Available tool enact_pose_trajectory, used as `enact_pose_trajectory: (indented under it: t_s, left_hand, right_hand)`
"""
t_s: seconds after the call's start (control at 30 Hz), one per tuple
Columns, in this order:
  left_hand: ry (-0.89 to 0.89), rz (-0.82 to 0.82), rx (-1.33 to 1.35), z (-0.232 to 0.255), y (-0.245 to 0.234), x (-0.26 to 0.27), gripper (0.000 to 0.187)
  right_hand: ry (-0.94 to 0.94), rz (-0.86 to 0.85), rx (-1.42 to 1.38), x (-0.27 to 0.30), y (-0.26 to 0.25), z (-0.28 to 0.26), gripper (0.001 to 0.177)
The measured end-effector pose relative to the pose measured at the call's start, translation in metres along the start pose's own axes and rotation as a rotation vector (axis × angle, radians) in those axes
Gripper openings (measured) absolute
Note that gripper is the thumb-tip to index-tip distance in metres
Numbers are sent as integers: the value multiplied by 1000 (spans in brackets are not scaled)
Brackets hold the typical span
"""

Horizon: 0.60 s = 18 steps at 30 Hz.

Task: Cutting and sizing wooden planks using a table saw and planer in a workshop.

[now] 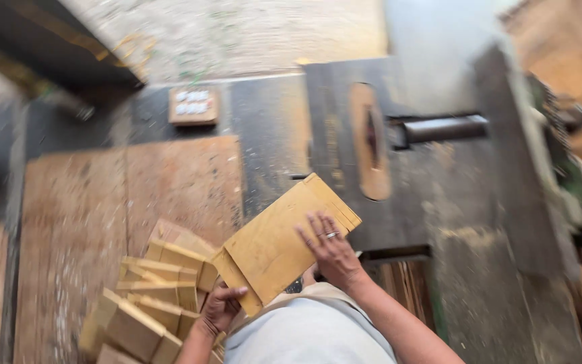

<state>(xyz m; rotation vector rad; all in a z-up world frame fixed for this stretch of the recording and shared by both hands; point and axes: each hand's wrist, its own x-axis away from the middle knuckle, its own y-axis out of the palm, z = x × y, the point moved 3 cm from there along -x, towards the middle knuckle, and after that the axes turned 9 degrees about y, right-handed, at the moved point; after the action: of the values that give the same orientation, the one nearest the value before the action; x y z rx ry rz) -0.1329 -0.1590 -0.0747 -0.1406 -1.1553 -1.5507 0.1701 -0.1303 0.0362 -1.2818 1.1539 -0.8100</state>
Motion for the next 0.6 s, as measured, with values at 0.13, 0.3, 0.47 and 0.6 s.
enact_pose_trajectory:
  t_s: [0.13, 0.3, 0.47, 0.6]
  left_hand:
    - [142, 171, 208, -45, -53, 41, 53]
    - [224, 637, 227, -140, -148, 14, 36]
    - [252, 922, 387, -185, -210, -45, 35]
    - [308, 959, 547, -231, -259, -127, 33]
  right_hand:
    - [-106, 49, -360, -14, 35, -11, 80]
    - [29, -515, -14, -23, 121, 19, 49]
    - [59, -498, 56, -29, 104, 10, 31]
    - [113, -336, 85, -32, 100, 1, 17]
